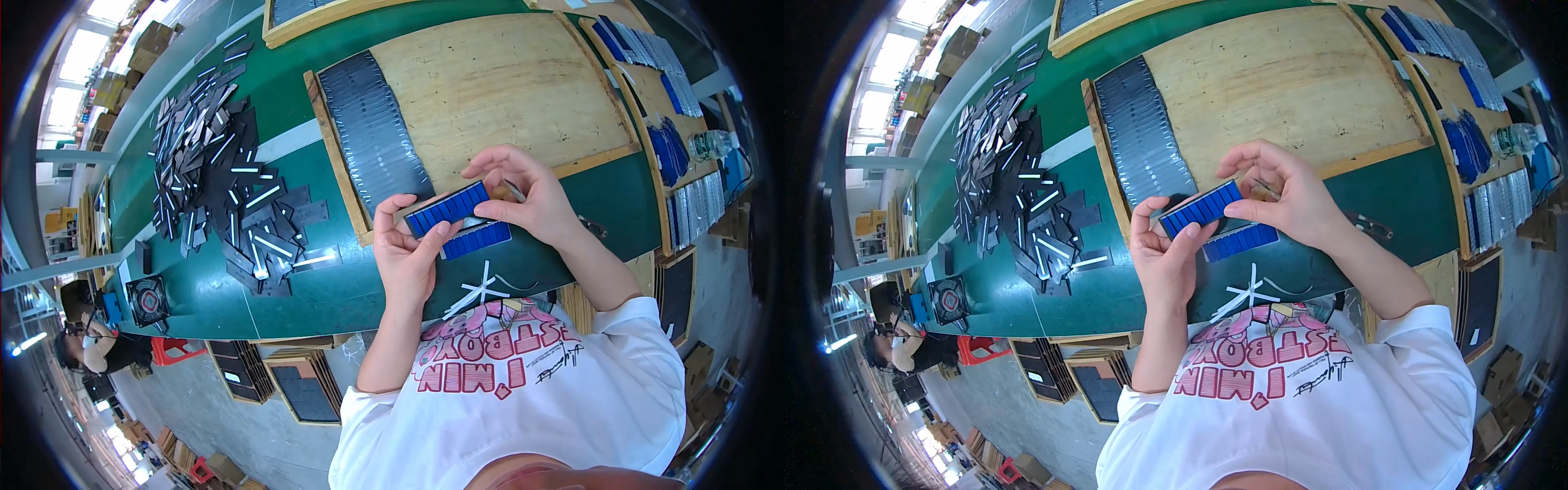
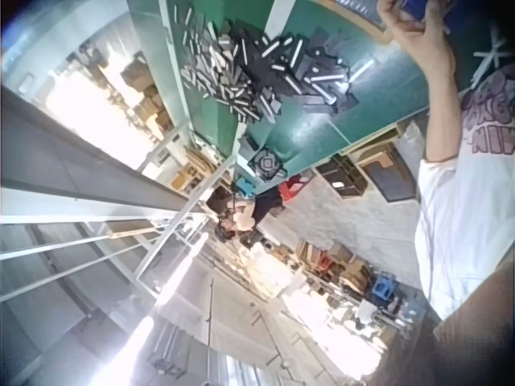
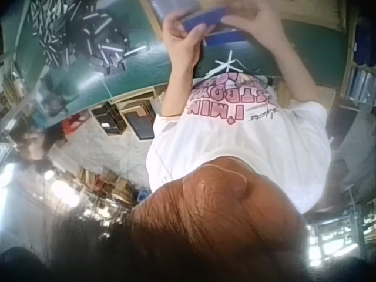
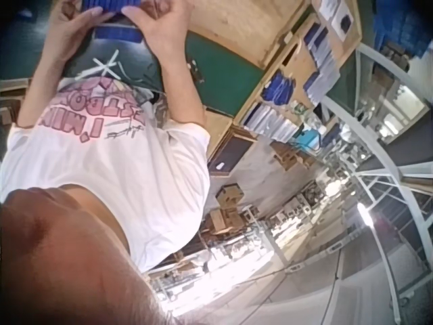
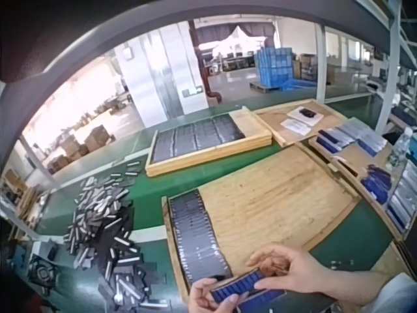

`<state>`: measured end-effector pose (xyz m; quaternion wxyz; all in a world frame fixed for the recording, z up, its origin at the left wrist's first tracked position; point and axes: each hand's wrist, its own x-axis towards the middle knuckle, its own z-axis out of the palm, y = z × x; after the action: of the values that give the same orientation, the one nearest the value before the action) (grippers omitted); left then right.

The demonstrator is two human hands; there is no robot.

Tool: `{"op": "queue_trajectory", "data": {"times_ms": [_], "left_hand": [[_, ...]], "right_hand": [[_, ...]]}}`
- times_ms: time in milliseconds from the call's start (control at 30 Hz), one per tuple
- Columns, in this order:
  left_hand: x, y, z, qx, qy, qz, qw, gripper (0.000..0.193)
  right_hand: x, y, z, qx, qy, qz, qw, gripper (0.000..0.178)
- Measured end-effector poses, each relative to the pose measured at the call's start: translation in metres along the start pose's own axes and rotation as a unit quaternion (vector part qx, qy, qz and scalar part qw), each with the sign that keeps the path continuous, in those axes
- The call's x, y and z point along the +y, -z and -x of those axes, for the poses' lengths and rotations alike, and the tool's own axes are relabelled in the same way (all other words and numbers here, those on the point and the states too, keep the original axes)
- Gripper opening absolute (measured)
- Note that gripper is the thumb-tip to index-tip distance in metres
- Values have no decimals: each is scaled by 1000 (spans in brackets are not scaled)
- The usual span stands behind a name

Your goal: Assembling small black strips into a blue holder at a factory workbench.

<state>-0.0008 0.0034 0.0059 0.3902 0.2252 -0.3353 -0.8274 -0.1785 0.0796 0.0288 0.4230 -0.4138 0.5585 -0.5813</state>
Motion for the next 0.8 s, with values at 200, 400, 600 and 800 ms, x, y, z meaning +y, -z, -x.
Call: {"op": "queue_trajectory", "data": {"times_ms": [200, 400, 600, 800], "left_hand": [[0, -1, 1, 22, -23, -42, 999, 43], [-2, 1, 1, 30, -22, -69, 997, 41], [1, -2, 1, 34, 2, -57, 998, 37], [2, -2, 2, -52, 43, 42, 997, 30]], "right_hand": [[0, -7, -1, 2, -15, -11, 1000, 47], [-8, -11, 1, 10, -23, 19, 999, 43], [-9, -11, 0, 19, 2, 75, 997, 47], [1, -5, -4, 38, 42, 77, 995, 53]]}}
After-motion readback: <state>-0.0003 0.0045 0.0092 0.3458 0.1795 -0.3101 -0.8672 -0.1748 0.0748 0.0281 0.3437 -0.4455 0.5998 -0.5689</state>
